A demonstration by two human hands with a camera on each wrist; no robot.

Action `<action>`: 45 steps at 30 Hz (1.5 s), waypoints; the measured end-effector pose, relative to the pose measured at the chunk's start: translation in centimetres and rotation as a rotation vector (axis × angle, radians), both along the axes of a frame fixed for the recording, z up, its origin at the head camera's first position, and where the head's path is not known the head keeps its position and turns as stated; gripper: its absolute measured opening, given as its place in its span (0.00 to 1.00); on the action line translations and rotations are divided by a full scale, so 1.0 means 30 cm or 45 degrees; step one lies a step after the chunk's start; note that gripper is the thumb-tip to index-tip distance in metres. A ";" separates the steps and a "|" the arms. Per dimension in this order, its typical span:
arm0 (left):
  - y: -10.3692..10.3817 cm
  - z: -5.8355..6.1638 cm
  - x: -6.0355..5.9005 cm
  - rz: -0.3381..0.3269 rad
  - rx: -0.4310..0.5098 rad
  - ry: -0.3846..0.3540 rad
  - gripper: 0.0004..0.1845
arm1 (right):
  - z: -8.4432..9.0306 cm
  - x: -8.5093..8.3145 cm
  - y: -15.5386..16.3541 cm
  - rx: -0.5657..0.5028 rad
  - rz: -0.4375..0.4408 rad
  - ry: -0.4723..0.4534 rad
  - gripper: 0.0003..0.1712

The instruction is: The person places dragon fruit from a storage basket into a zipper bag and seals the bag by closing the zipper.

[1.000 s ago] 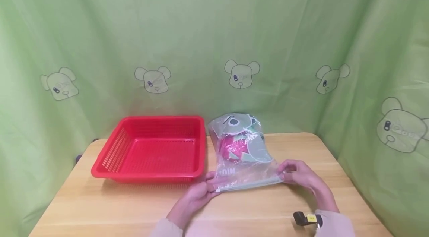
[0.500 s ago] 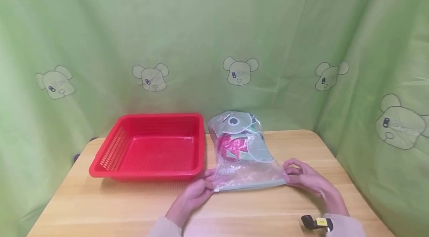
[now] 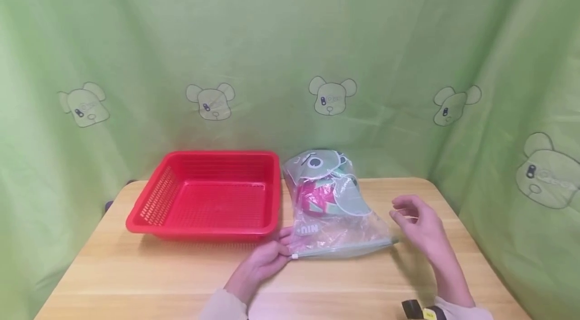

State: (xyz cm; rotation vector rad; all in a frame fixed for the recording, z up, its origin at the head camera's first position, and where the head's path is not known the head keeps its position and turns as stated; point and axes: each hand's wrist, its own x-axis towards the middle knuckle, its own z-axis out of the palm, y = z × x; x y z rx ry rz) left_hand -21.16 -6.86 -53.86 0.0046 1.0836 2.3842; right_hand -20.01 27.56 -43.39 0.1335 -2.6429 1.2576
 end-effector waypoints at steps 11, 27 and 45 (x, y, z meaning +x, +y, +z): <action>0.007 -0.009 0.004 0.034 -0.009 0.011 0.37 | -0.053 0.061 -0.206 -0.460 0.758 -0.562 0.18; 0.023 -0.012 0.010 0.085 0.024 -0.001 0.38 | -0.290 0.067 -0.307 -1.098 0.872 -1.056 0.25; 0.024 -0.004 0.009 0.101 0.079 0.004 0.40 | -0.295 0.116 -0.435 -1.628 0.402 -0.927 0.21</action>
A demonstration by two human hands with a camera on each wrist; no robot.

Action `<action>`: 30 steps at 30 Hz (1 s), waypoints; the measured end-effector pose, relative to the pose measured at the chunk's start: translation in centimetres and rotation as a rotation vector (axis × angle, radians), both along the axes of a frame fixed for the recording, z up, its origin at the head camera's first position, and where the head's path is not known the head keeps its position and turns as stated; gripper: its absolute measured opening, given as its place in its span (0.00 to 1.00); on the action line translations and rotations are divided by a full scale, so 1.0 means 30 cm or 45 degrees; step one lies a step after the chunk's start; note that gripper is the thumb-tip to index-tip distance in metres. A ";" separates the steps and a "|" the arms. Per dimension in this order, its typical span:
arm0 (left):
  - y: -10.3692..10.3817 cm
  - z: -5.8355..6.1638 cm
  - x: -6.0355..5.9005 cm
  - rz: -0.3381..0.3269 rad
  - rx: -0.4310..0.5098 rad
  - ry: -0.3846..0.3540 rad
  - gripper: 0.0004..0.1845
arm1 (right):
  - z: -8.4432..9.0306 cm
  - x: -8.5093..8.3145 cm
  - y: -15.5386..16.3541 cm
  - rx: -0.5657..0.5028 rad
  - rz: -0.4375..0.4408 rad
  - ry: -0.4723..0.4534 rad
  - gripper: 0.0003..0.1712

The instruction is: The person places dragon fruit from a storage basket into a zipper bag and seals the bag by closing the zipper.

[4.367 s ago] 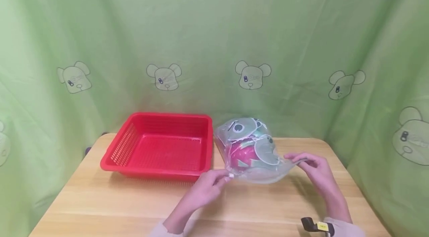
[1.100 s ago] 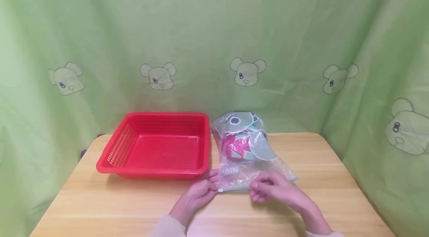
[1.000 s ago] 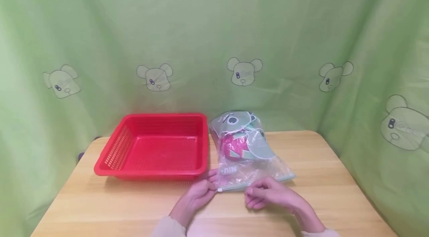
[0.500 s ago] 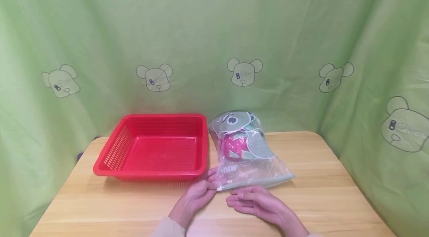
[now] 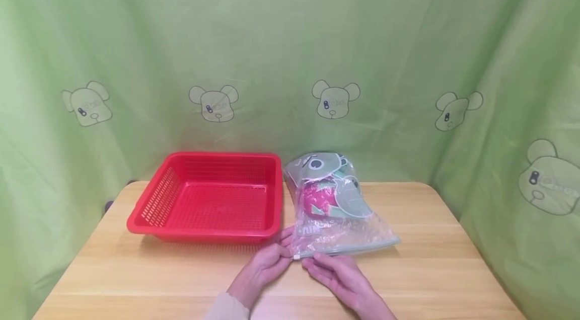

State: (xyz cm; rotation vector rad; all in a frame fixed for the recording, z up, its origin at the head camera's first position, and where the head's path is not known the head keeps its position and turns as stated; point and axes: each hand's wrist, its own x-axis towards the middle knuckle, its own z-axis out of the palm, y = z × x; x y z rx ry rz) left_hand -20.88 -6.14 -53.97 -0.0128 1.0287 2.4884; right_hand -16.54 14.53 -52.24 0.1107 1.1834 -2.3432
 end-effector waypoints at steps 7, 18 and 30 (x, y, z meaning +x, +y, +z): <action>-0.007 -0.007 0.002 -0.007 -0.041 0.036 0.41 | -0.009 -0.017 -0.078 0.243 -0.122 0.082 0.30; 0.008 -0.011 -0.005 -0.017 0.000 0.053 0.41 | 0.003 -0.032 -0.113 0.461 -0.215 0.142 0.30; -0.001 0.000 0.003 -0.038 0.029 0.040 0.42 | 0.012 -0.047 -0.115 0.489 -0.112 0.148 0.26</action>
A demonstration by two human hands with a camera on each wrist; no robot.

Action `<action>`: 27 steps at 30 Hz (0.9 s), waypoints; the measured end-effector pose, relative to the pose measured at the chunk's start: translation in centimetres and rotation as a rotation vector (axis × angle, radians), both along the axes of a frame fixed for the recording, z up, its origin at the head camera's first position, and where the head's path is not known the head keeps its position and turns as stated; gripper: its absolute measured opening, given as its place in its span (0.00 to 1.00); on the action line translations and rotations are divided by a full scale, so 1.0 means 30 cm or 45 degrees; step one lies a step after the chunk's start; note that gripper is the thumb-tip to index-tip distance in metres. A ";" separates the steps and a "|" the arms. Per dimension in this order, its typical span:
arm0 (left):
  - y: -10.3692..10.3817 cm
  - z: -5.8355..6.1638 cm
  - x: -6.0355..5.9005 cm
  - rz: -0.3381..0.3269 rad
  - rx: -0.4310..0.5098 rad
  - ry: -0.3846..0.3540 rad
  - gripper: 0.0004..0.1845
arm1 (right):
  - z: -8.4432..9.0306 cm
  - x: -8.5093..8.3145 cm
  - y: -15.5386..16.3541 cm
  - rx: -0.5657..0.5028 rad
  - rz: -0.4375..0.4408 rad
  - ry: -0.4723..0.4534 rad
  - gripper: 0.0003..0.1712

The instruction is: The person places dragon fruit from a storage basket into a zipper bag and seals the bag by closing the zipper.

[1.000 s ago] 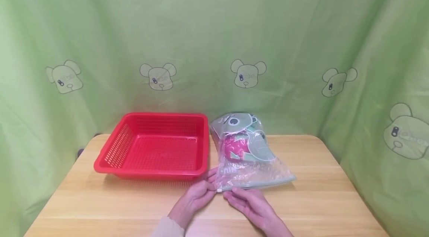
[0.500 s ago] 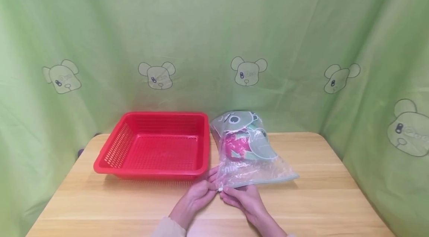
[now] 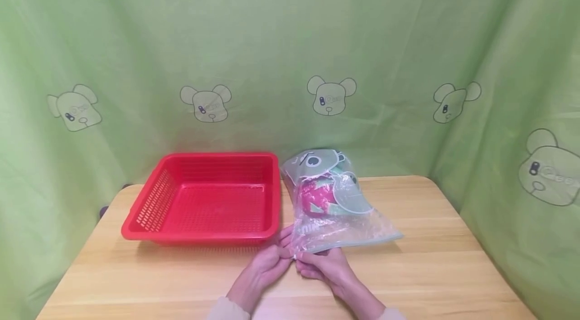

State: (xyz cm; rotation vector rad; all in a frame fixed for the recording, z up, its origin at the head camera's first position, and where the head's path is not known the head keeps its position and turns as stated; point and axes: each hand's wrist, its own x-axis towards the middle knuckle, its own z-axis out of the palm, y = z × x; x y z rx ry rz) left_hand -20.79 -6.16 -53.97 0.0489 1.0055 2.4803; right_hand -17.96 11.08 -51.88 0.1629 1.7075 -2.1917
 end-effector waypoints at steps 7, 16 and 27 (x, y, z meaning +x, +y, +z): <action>0.000 0.002 0.000 0.002 -0.012 0.005 0.41 | -0.001 -0.011 0.014 -0.022 0.077 -0.019 0.26; -0.004 -0.009 0.001 0.006 -0.023 0.016 0.42 | -0.014 -0.012 0.012 -0.021 0.100 -0.004 0.27; -0.002 -0.006 0.001 0.021 -0.066 0.046 0.42 | -0.013 -0.011 0.016 -0.021 0.054 -0.040 0.24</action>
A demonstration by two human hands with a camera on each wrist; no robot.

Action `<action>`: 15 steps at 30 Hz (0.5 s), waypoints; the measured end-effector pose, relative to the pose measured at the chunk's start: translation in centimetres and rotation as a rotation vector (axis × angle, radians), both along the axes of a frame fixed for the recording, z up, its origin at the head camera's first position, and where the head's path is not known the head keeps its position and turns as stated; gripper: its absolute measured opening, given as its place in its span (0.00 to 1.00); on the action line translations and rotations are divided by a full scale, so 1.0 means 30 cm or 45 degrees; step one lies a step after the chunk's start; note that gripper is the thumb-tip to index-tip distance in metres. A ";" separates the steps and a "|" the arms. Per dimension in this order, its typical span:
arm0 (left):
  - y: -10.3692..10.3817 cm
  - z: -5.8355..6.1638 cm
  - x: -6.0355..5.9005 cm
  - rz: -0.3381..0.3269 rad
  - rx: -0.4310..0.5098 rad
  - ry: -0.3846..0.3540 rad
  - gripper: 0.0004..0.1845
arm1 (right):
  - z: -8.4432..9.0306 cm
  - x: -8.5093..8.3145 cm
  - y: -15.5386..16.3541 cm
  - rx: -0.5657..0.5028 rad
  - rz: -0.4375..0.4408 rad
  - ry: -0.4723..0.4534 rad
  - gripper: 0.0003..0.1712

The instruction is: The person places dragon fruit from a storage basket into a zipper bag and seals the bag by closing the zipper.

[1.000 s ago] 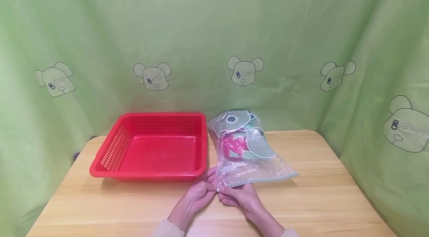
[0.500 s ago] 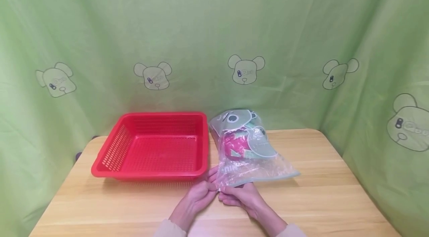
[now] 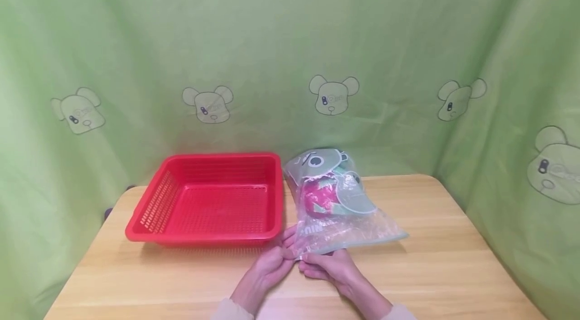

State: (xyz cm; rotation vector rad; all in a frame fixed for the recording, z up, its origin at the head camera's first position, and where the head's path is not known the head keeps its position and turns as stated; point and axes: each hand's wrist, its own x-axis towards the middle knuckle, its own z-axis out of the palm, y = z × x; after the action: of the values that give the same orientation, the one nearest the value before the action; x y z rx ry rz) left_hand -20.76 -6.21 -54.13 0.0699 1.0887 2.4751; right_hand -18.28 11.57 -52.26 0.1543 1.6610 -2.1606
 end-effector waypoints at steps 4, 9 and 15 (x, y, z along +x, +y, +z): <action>0.004 -0.002 -0.002 -0.005 -0.005 0.013 0.43 | -0.003 0.004 0.010 -0.005 -0.016 -0.011 0.24; 0.009 -0.001 -0.005 0.005 0.000 -0.018 0.42 | -0.002 0.006 0.031 -0.014 -0.029 -0.015 0.25; 0.008 -0.005 -0.006 0.038 0.016 -0.026 0.42 | -0.001 0.003 0.064 -0.009 -0.029 -0.033 0.25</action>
State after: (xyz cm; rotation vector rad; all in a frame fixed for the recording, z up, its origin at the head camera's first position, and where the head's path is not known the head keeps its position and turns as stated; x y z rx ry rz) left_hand -20.95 -5.98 -54.27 0.0325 1.0735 2.5034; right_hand -18.17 13.49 -52.30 0.1992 1.6453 -2.1720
